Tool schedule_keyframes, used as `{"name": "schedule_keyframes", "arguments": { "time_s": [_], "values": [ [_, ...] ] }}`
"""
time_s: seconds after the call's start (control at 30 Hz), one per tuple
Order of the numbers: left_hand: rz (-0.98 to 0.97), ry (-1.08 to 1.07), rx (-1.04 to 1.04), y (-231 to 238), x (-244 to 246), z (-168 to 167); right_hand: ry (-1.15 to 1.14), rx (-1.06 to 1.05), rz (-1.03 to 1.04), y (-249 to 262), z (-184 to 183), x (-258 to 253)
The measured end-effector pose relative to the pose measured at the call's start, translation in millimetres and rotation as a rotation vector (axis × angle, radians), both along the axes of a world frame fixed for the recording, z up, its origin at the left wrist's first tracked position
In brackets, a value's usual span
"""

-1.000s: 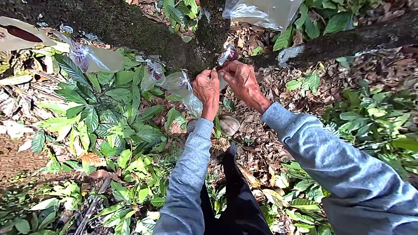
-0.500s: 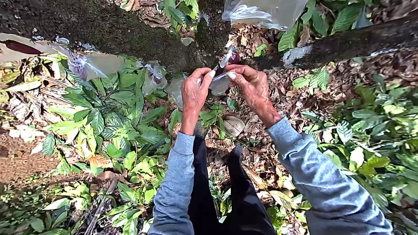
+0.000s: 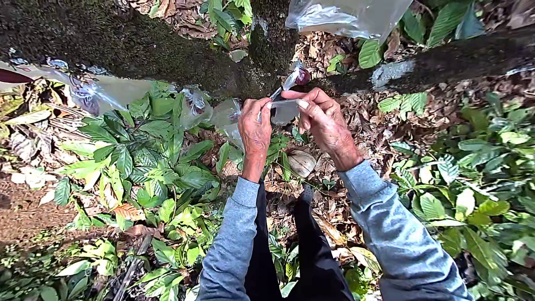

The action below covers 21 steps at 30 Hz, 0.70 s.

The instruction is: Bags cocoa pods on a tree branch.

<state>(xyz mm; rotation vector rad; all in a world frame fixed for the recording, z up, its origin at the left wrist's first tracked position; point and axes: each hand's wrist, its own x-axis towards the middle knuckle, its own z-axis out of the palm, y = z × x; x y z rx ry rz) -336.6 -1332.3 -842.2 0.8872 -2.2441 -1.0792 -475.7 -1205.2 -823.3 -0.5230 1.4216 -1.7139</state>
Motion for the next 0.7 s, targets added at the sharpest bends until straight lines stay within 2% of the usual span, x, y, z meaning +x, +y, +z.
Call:
{"name": "schedule_keyframes", "arguments": {
  "time_s": [0.1, 0.2, 0.43, 0.57, 0.7],
  "values": [
    [0.091, 0.021, -0.022, 10.7, -11.1, -7.9, -0.089, -0.044, -0.047, 1.7, 5.9, 10.5],
    [0.184, 0.002, -0.022, 21.2, -23.9, -11.9, -0.058, -0.045, -0.026, 3.2, 2.9, 13.4],
    [0.352, 0.083, 0.025, 20.0, -30.1, -5.5, 0.217, 0.099, -0.043, 1.1, -8.6, 12.6],
    [0.354, 0.128, 0.2, 16.2, -27.6, 9.7, 0.28, 0.157, -0.087, -6.9, -11.6, 22.8],
    [0.338, 0.283, 0.603, 17.6, -32.2, 25.6, 0.346, 0.175, -0.155, -19.0, -17.8, 27.9]
  ]
}}
